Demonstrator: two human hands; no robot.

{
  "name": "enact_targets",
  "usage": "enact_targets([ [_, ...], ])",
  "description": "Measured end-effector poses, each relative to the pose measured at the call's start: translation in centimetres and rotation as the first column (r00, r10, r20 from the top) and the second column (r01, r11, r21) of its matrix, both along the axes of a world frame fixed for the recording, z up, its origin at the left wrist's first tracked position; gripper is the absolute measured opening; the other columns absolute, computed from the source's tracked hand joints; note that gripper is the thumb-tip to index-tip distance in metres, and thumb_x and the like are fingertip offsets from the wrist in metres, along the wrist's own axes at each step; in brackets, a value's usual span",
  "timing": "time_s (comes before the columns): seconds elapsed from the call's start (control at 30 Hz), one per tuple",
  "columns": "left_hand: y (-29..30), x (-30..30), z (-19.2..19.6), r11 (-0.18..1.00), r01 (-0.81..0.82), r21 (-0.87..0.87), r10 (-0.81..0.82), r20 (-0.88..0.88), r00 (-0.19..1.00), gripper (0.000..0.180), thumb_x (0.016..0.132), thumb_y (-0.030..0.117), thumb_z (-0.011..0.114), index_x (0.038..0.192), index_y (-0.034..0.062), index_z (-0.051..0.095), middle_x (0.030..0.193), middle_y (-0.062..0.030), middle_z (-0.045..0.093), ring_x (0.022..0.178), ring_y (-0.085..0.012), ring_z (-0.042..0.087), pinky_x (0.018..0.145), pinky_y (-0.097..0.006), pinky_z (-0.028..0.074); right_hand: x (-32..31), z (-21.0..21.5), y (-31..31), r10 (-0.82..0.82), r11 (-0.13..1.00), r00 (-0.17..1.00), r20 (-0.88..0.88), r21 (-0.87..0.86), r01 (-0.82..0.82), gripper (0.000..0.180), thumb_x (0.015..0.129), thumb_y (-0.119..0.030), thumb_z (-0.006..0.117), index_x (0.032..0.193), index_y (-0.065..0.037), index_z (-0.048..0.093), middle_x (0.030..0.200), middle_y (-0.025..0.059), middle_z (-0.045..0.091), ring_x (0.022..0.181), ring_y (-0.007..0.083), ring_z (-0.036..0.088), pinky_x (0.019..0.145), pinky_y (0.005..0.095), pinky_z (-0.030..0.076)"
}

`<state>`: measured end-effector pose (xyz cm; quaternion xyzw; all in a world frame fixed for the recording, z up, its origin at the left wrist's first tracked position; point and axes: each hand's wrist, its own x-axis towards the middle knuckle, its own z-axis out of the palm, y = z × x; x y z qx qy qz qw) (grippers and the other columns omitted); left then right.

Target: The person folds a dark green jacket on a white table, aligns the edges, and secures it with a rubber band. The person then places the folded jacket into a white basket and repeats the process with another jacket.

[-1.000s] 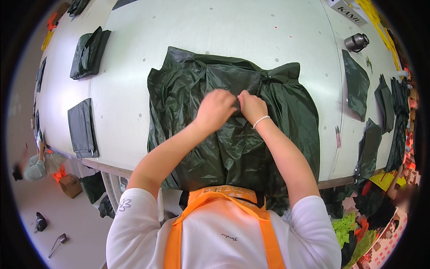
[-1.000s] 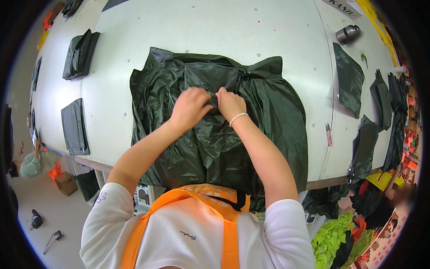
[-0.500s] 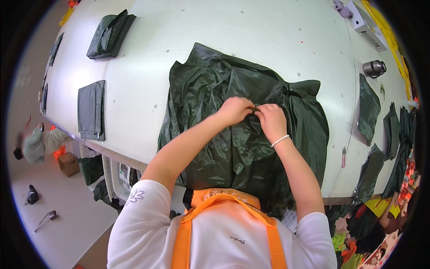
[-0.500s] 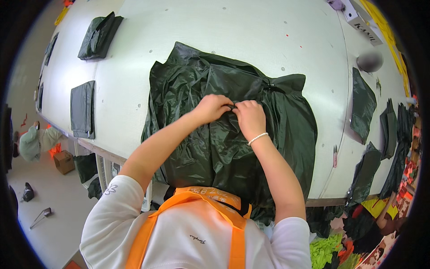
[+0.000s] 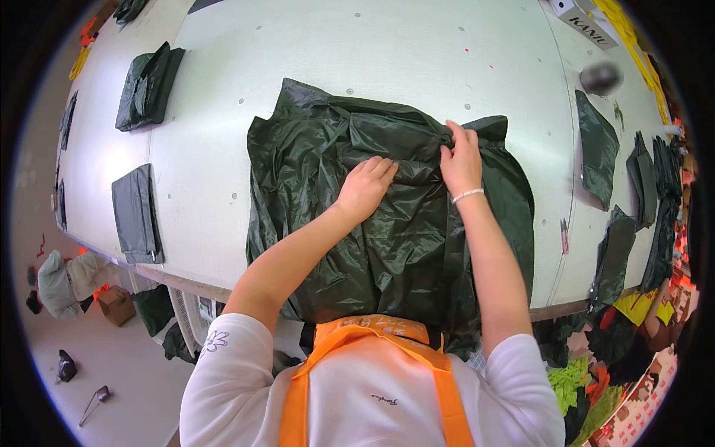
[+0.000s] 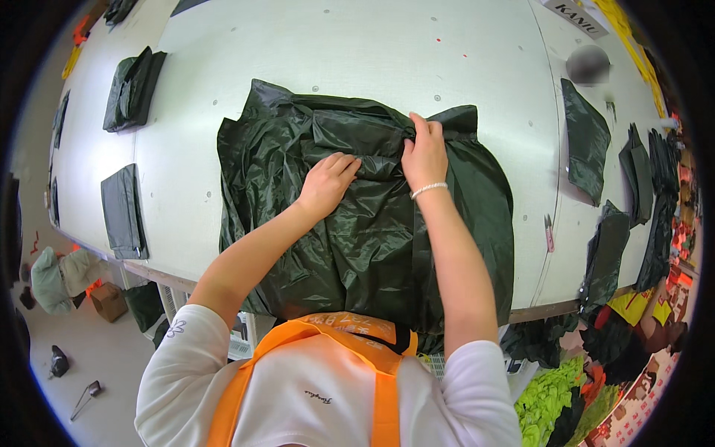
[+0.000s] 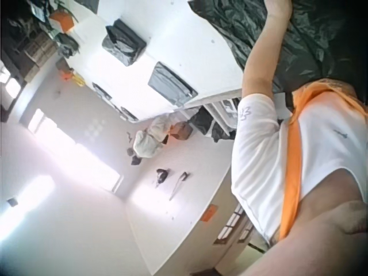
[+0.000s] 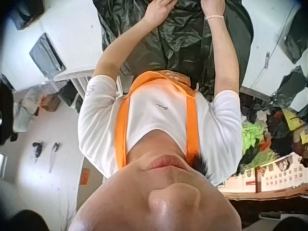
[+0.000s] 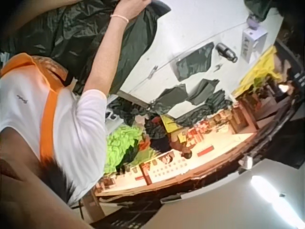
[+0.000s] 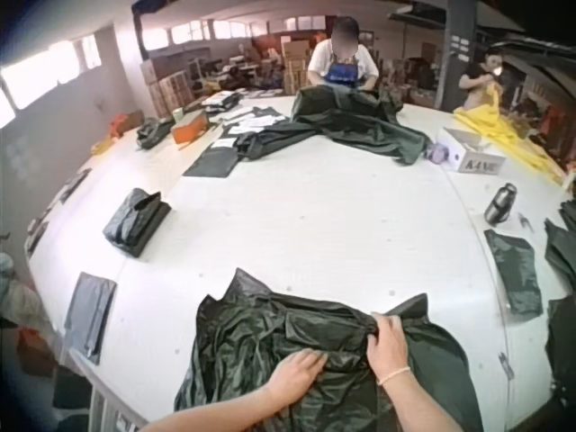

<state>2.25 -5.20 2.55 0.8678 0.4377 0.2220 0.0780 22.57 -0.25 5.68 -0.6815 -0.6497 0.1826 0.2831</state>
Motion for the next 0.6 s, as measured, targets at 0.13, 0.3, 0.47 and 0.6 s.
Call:
enact_targets([
  [0.13, -0.1, 0.2, 0.0, 1.0, -0.012, 0.008, 0.012, -0.029, 1.0, 0.034, 0.075, 0.009, 0.062, 0.107, 0.0011, 0.059, 0.105, -0.0078, 0.056, 0.102, -0.0246, 0.053, 0.085, -0.035, 0.045, 1.0, -0.1, 3.8, 0.064, 0.998, 0.996, -0.069, 0.013, -0.063, 0.011, 0.078, -0.002, 0.061, 0.088, -0.004, 0.066, 0.083, 0.0108, 0.062, 0.074, 0.0262, 0.062, 0.068, 0.0348, 0.05],
  [0.3, 0.4, 0.2, 0.5, 0.999, -0.007, -0.048, 0.005, -0.04, 0.999, 0.031, 0.076, 0.01, 0.062, 0.106, 0.0022, 0.06, 0.105, -0.0071, 0.056, 0.101, -0.024, 0.053, 0.084, -0.035, 0.046, -1.9, -1.5, 6.8, 0.039, 0.925, 0.859, -0.51, -0.308, -0.224, 0.018, 0.079, 0.001, 0.053, 0.093, 0.001, 0.065, 0.08, 0.0106, 0.068, 0.074, 0.0163, 0.066, 0.071, 0.0267, 0.051],
  [0.47, 3.3, 0.1, 2.3, 0.93, 0.007, -0.368, -0.034, -0.066, 0.997, 0.027, 0.075, 0.015, 0.064, 0.099, 0.0039, 0.065, 0.099, -0.0071, 0.06, 0.096, -0.0252, 0.056, 0.078, -0.034, 0.048, -0.9, -1.1, 7.1, 0.161, 0.953, 0.969, -0.189, -0.225, -0.202, 0.018, 0.077, -0.001, 0.052, 0.088, -0.001, 0.066, 0.083, 0.0109, 0.067, 0.08, 0.0224, 0.063, 0.074, 0.0321, 0.05],
  [0.6, 8.5, -1.0, 0.0, 0.75, 0.129, -0.649, -0.09, 0.093, 0.992, 0.025, 0.077, 0.018, 0.066, 0.097, 0.004, 0.068, 0.086, -0.0105, 0.066, 0.08, -0.0267, 0.062, 0.073, -0.035, 0.049, -2.0, 2.3, 2.4, 0.382, 0.913, 0.893, 0.237, 0.055, -0.405, 0.01, 0.075, -0.009, 0.057, 0.081, -0.006, 0.065, 0.084, 0.0089, 0.062, 0.086, 0.0265, 0.056, 0.074, 0.0368, 0.048],
])
